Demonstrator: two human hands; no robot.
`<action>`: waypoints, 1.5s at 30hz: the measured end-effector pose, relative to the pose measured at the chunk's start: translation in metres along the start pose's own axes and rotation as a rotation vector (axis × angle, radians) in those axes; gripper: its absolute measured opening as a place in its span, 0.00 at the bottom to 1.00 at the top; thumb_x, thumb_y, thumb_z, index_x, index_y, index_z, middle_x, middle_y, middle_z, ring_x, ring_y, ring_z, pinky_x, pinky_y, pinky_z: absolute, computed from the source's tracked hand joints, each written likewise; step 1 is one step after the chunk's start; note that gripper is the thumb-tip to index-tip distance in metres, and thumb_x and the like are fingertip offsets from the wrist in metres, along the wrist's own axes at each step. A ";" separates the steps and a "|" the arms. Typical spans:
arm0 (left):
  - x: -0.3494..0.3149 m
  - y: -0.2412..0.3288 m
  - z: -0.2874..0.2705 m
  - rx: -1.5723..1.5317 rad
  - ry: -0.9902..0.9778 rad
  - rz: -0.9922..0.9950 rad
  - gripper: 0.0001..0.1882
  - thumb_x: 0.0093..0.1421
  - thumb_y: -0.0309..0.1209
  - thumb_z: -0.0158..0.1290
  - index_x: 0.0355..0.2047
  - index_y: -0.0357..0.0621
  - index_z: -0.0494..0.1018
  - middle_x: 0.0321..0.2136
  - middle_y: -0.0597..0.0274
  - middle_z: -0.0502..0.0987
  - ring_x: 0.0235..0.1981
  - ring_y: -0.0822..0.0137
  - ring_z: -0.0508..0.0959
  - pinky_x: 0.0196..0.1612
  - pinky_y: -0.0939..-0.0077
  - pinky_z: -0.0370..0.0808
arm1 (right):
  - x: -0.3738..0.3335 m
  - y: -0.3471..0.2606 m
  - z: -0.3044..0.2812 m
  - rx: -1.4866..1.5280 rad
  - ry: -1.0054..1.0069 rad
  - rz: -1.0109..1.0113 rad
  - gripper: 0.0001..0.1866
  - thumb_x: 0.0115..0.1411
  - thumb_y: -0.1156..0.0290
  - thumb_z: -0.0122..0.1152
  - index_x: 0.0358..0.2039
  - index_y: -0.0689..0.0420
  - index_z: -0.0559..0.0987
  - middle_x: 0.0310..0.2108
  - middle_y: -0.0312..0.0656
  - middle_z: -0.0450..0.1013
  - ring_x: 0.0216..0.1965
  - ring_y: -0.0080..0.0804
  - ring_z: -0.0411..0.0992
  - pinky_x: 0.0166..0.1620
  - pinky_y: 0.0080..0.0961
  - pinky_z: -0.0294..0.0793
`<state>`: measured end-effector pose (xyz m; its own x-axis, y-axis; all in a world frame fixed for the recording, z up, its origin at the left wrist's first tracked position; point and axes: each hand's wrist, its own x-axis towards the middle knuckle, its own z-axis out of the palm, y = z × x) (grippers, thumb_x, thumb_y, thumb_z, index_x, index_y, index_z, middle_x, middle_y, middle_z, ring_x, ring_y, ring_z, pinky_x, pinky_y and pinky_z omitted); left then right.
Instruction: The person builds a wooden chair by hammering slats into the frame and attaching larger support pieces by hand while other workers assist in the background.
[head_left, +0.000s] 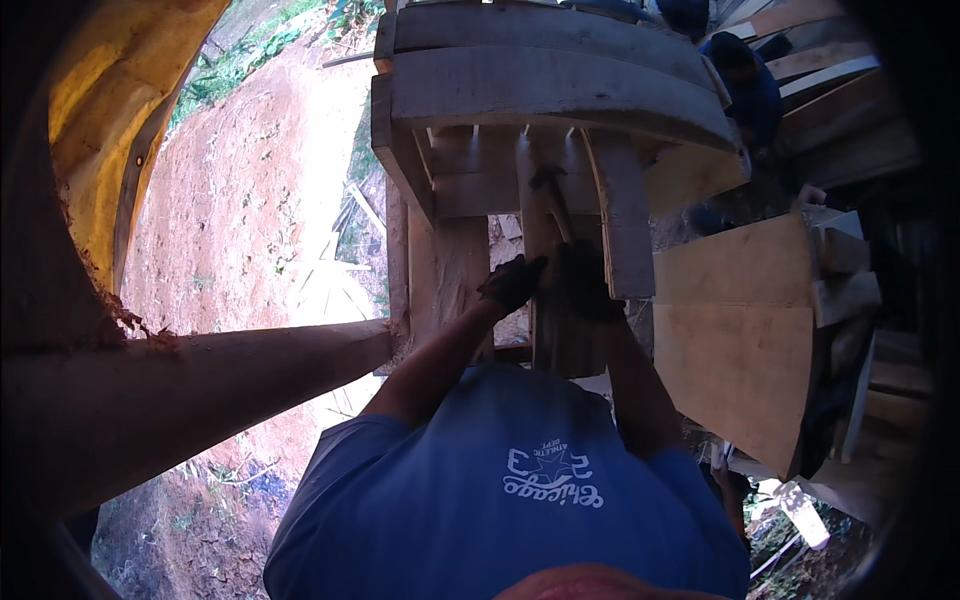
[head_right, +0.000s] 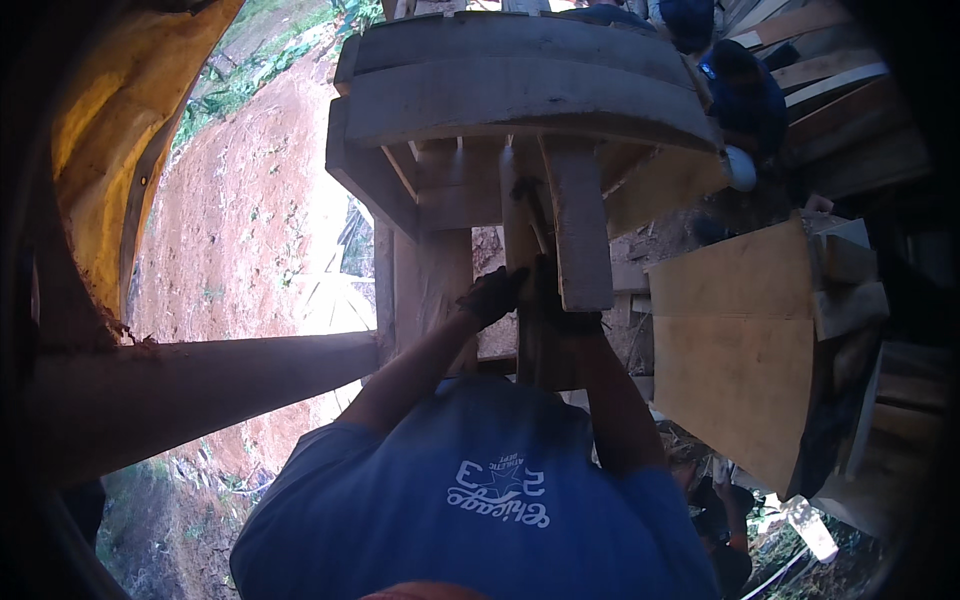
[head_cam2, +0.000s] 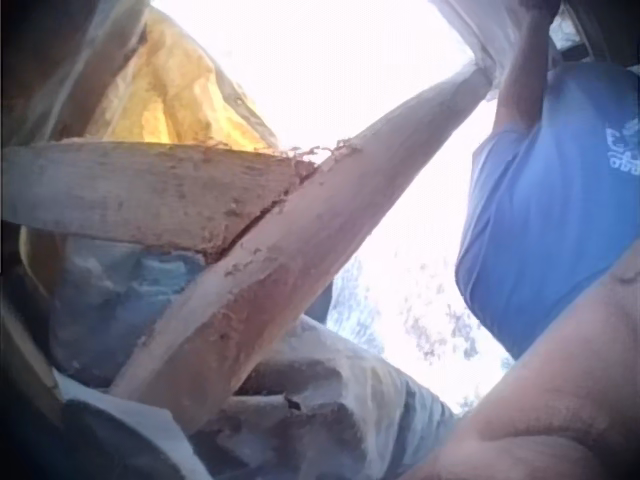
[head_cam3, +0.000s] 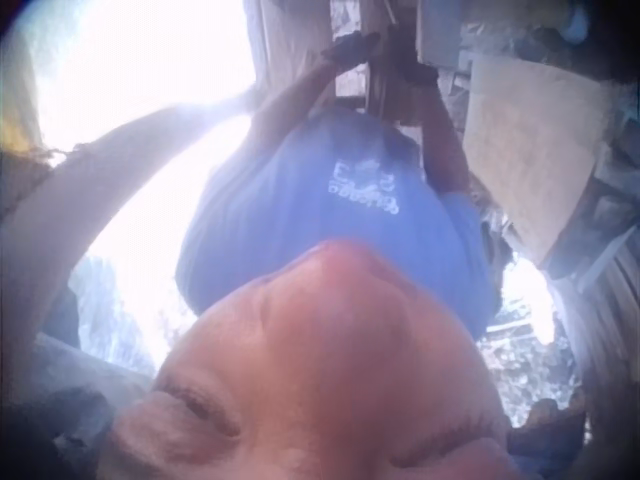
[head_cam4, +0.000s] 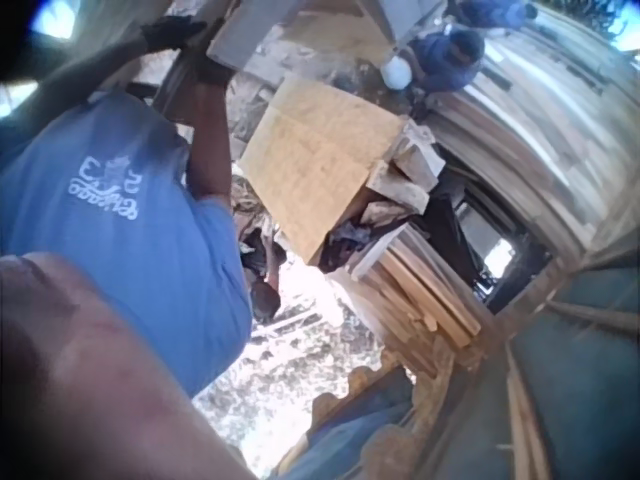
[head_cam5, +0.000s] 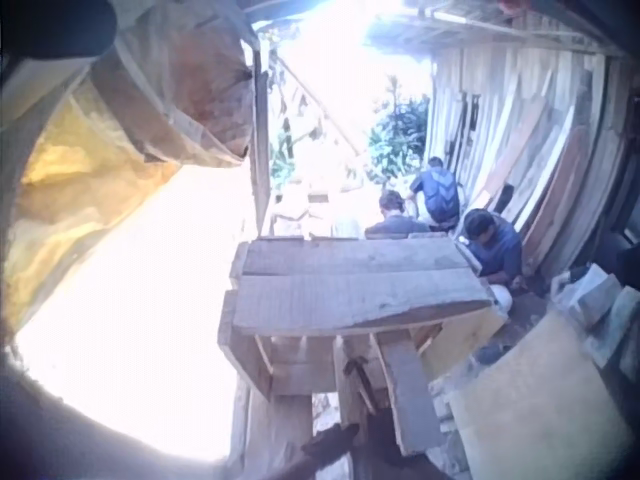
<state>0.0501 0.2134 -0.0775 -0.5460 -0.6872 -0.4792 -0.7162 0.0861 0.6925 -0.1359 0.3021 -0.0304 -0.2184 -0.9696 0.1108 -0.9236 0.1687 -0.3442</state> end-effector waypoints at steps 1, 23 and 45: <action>0.003 0.000 0.001 0.000 0.008 -0.002 0.42 0.68 0.68 0.38 0.55 0.41 0.75 0.55 0.37 0.77 0.60 0.40 0.75 0.61 0.47 0.71 | 0.000 -0.005 -0.015 -0.006 0.040 -0.036 0.28 0.73 0.66 0.49 0.71 0.60 0.65 0.66 0.55 0.67 0.70 0.47 0.63 0.71 0.43 0.61; -0.024 0.027 -0.024 0.086 -0.049 0.155 0.36 0.69 0.64 0.39 0.57 0.47 0.74 0.51 0.39 0.78 0.55 0.39 0.78 0.57 0.46 0.73 | -0.024 0.005 0.034 0.176 -0.210 0.151 0.29 0.72 0.66 0.51 0.70 0.61 0.65 0.68 0.55 0.65 0.72 0.48 0.60 0.73 0.45 0.57; 0.000 0.001 -0.003 -0.032 -0.016 0.005 0.40 0.68 0.67 0.39 0.53 0.41 0.76 0.51 0.39 0.79 0.55 0.43 0.77 0.58 0.49 0.72 | -0.022 -0.004 -0.020 -0.043 0.127 0.027 0.24 0.72 0.63 0.52 0.66 0.53 0.72 0.62 0.49 0.72 0.64 0.41 0.70 0.64 0.37 0.70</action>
<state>0.0504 0.2119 -0.0752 -0.5564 -0.6750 -0.4845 -0.6995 0.0658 0.7116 -0.1343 0.3260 -0.0126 -0.2789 -0.9349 0.2196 -0.9288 0.2045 -0.3090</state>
